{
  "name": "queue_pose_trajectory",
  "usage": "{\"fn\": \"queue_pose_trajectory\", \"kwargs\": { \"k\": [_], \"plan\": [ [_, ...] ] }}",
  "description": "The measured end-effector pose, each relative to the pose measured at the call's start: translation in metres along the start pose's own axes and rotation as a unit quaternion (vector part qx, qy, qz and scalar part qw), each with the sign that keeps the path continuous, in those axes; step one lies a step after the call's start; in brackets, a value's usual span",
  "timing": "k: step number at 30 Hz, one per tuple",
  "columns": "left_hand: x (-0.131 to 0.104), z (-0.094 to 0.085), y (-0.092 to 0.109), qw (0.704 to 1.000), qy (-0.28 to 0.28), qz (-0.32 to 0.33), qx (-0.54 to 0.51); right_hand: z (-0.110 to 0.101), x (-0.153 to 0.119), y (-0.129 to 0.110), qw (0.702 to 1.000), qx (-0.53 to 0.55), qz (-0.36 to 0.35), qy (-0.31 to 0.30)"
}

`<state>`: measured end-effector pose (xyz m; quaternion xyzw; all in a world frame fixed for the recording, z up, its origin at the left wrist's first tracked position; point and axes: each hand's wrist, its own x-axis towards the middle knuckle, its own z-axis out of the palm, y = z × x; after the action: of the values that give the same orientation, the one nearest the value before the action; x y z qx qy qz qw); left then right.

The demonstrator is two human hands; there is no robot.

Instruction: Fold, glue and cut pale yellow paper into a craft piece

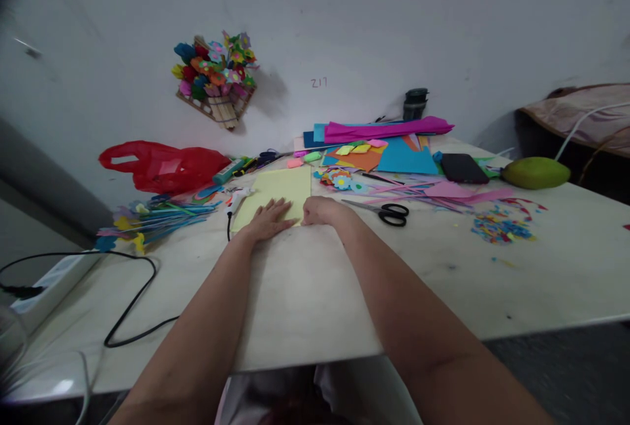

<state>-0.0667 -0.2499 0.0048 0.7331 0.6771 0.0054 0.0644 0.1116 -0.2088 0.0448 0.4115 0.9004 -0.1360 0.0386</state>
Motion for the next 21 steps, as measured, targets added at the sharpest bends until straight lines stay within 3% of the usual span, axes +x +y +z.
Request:
{"fn": "queue_pose_trajectory", "kwargs": {
  "k": [12,21],
  "plan": [
    [0.003,0.004,-0.003,1.000,0.008,0.000,-0.018,0.004,0.007,0.012,1.000,0.001,-0.005,-0.011],
    [0.002,0.002,0.000,1.000,0.009,-0.007,-0.016,-0.002,0.000,0.013,0.999,0.016,0.036,0.007]
  ]
}}
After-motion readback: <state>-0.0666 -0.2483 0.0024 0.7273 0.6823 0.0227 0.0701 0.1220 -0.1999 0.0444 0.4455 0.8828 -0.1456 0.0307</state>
